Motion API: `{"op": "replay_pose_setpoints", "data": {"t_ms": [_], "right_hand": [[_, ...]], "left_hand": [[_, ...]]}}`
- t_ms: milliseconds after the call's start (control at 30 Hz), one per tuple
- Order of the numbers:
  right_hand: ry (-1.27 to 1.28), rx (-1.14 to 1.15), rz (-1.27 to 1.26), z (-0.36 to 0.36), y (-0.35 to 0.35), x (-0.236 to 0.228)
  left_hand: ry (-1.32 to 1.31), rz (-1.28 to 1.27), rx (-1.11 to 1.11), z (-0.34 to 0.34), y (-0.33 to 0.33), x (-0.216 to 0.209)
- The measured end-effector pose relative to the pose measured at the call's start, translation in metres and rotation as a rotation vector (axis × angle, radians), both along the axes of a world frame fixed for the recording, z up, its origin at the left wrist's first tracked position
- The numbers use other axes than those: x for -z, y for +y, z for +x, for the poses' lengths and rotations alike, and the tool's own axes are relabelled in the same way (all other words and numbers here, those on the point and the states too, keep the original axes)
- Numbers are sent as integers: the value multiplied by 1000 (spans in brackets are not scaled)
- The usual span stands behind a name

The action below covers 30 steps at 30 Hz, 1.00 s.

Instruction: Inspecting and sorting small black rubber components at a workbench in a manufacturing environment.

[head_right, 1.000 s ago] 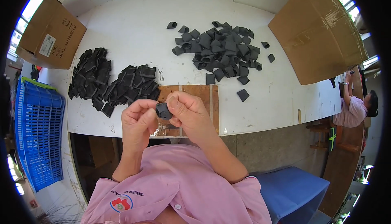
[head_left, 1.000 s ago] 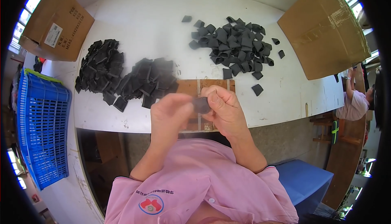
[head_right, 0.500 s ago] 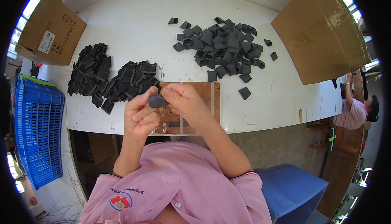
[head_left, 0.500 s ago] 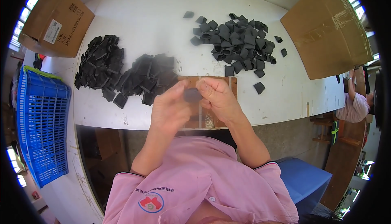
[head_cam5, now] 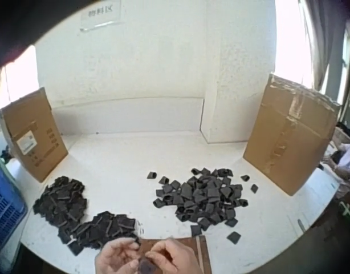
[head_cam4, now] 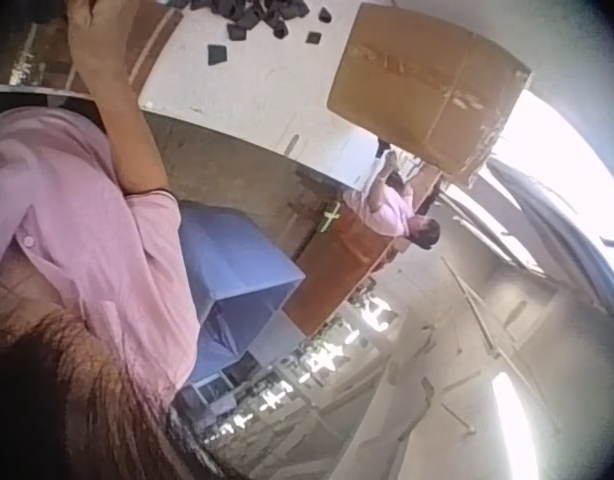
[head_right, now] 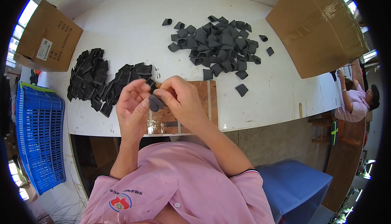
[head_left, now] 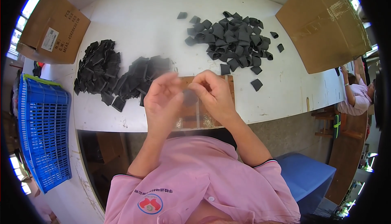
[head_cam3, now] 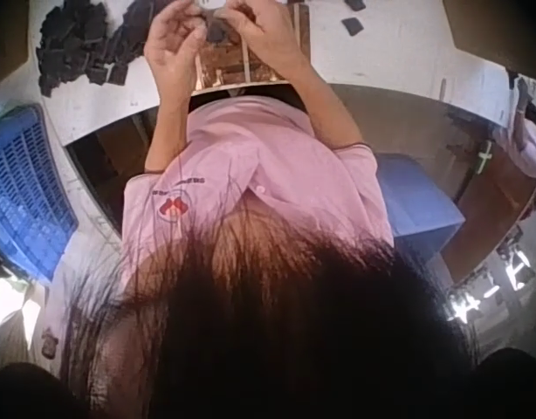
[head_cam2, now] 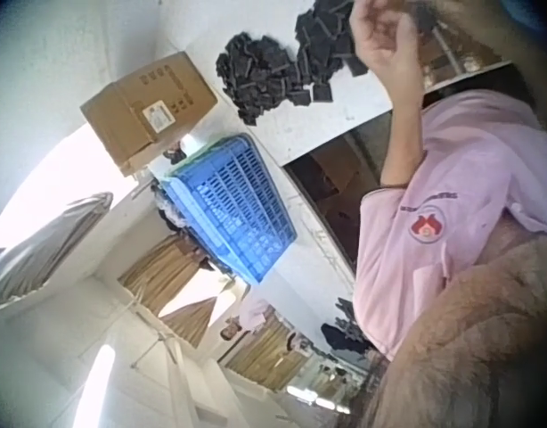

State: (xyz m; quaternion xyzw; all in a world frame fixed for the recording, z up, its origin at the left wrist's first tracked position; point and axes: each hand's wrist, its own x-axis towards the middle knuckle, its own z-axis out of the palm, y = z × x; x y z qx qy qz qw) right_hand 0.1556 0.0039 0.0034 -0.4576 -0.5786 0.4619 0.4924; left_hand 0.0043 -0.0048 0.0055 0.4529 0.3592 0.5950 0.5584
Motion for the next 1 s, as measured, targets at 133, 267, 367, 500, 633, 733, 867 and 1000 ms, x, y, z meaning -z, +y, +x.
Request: {"op": "replay_pose_setpoints", "data": {"t_ms": [133, 267, 367, 500, 633, 733, 867, 1000], "right_hand": [[-63, 170, 396, -1, -16, -7], [-304, 189, 483, -8, -24, -14], [-235, 165, 417, -11, -23, -20], [-174, 131, 299, -12, -22, -32], [-116, 60, 182, -8, -22, -37], [-84, 75, 148, -9, -21, -32], [-108, 130, 223, -13, -18, -24], [-205, 126, 264, -10, -20, -25]], "left_hand": [[382, 360, 36, -4, 8, -11], [200, 244, 38, -1, 3, -9], [-130, 119, 41, 2, -3, -5], [-384, 11, 80, 3, -6, -1], [-525, 6, 89, 1, -2, 1], [-504, 17, 122, -1, 2, 2], [-421, 17, 135, -2, 1, 1], [-102, 40, 20, -7, -1, 1]]}}
